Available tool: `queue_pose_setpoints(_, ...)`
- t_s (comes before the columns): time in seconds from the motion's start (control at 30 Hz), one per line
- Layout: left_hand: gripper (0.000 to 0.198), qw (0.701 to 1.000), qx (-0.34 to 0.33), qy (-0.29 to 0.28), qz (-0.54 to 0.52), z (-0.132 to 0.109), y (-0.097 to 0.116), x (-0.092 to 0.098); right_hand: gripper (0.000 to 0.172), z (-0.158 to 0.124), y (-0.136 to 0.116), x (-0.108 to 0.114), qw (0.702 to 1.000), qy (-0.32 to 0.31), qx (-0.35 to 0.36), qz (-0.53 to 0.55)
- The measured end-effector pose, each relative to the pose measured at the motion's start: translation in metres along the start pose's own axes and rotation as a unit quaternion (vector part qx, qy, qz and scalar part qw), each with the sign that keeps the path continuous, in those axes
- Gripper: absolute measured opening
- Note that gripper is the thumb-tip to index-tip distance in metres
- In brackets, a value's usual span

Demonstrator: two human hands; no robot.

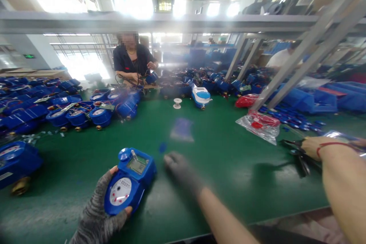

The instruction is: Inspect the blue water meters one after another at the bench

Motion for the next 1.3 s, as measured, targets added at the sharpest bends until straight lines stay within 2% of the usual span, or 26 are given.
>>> queue_pose_setpoints(0.07,0.081,0.999,-0.018,-0.046,-0.019,0.017,-0.004,0.010,0.028,0.028,-0.005,0.028,0.983,0.104,0.067,-0.132)
queue_pose_setpoints(0.13,0.064,0.992,-0.083,-0.098,-0.021,0.030,0.006,0.018,0.027,0.053,-0.004,0.034,0.963,0.127,0.092,-0.220)
queue_pose_setpoints(0.2,0.051,0.981,-0.141,-0.130,0.008,0.036,0.018,0.021,0.027,0.069,0.000,0.030,0.954,0.121,0.090,-0.258)
queue_pose_setpoints(0.27,0.052,0.978,-0.168,-0.110,0.063,0.037,0.025,0.019,0.024,0.077,0.002,0.025,0.951,0.126,0.087,-0.269)
queue_pose_setpoints(0.37,0.070,0.975,-0.180,-0.032,0.129,0.033,0.027,0.016,0.023,0.080,0.000,0.021,0.945,0.133,0.085,-0.288)
queue_pose_setpoints(0.43,0.073,0.975,-0.178,-0.025,0.133,0.034,0.024,0.014,0.021,0.081,-0.002,0.021,0.941,0.135,0.084,-0.298)
queue_pose_setpoints(0.53,0.068,0.970,-0.195,-0.096,0.105,0.044,0.023,0.012,0.021,0.082,-0.005,0.022,0.938,0.137,0.083,-0.308)
queue_pose_setpoints(0.6,0.058,0.961,-0.210,-0.158,0.090,0.054,0.025,0.014,0.022,0.081,-0.006,0.022,0.937,0.135,0.089,-0.311)
queue_pose_setpoints(0.67,0.049,0.955,-0.208,-0.197,0.079,0.062,0.027,0.017,0.022,0.080,-0.007,0.021,0.936,0.132,0.097,-0.311)
queue_pose_setpoints(0.77,0.043,0.963,-0.174,-0.201,0.042,0.068,0.027,0.021,0.024,0.080,-0.005,0.023,0.937,0.133,0.110,-0.304)
queue_pose_setpoints(0.87,0.035,0.980,-0.105,-0.162,-0.044,0.066,0.020,0.018,0.026,0.082,-0.002,0.026,0.938,0.134,0.121,-0.295)
queue_pose_setpoints(0.93,0.027,0.990,-0.046,-0.093,-0.094,0.064,0.010,0.016,0.025,0.083,0.000,0.027,0.939,0.131,0.127,-0.291)
queue_pose_setpoints(1.03,0.017,0.993,0.024,0.044,-0.102,0.058,-0.004,0.013,0.024,0.083,-0.001,0.026,0.940,0.120,0.135,-0.290)
queue_pose_setpoints(1.1,0.026,0.987,0.066,0.114,-0.090,0.053,-0.010,0.010,0.022,0.083,-0.003,0.023,0.940,0.112,0.136,-0.292)
queue_pose_setpoints(1.13,0.035,0.982,0.096,0.132,-0.094,0.051,-0.015,0.008,0.021,0.083,-0.005,0.022,0.940,0.109,0.134,-0.294)
queue_pose_setpoints(1.2,0.051,0.970,0.161,0.133,-0.122,0.047,-0.023,0.002,0.020,0.083,-0.008,0.021,0.939,0.106,0.128,-0.300)
queue_pose_setpoints(1.3,0.052,0.961,0.198,0.098,-0.167,0.048,-0.027,-0.002,0.020,0.085,-0.013,0.022,0.940,0.104,0.118,-0.302)
Point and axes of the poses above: each hand's wrist, its own z-axis towards the middle knuckle, its own x-axis out of the back of the hand, y = z × x, the point moved 8 cm from there along z, towards the middle knuckle, and after that the axes turned 6 degrees about y, right-handed, at the moved point
